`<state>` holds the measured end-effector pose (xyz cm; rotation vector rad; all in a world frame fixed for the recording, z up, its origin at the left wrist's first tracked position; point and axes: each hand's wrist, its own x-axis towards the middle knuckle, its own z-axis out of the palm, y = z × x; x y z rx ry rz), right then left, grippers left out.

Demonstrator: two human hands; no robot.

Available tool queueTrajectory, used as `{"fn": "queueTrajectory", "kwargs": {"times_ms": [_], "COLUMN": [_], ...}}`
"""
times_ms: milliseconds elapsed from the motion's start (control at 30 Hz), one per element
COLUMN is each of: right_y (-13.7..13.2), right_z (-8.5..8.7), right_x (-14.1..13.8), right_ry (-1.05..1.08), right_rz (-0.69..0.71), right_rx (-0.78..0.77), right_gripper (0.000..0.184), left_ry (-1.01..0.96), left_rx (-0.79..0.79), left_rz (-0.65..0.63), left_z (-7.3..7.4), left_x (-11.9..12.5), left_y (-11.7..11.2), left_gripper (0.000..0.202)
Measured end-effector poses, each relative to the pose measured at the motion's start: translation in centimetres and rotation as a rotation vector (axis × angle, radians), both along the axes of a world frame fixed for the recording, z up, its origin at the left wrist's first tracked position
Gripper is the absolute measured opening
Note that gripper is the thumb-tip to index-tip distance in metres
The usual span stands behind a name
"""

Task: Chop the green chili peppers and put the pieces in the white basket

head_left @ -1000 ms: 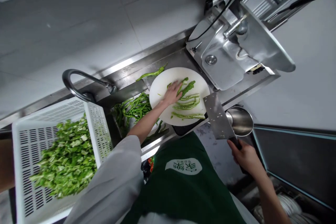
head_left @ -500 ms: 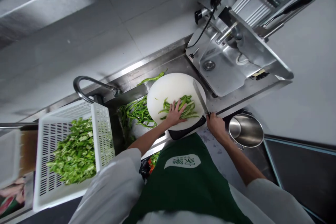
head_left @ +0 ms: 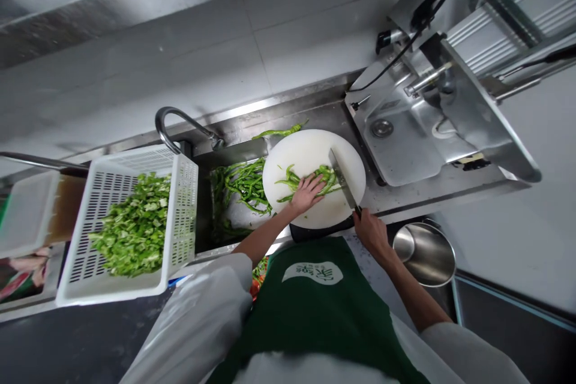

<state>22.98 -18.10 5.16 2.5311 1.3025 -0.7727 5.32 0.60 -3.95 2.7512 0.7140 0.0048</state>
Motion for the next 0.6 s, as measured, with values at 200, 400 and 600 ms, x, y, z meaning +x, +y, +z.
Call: {"fn": "queueTrajectory", "kwargs": {"times_ms": [200, 400, 600], "right_y": [2.1, 3.9, 3.2], "right_z": [-0.3, 0.6, 3.0], "right_x": [-0.6, 0.9, 1.8], "right_ry": [0.03, -0.048, -0.086], "right_rz": [0.056, 0.15, 0.293], "right_rx": [0.054, 0.059, -0.015], "right_gripper": [0.028, 0.039, 0.035], "left_ry": [-0.042, -0.105, -0.075], "left_rx": [0.016, 0.015, 0.0], "left_rz": [0.093, 0.307, 0.238], "left_z": [0.2, 0.2, -0.4], "left_x": [0.1, 1.5, 1.6], "left_y": [-0.7, -2.2, -2.2], "left_gripper": [0.067, 0.071, 0.053]}}
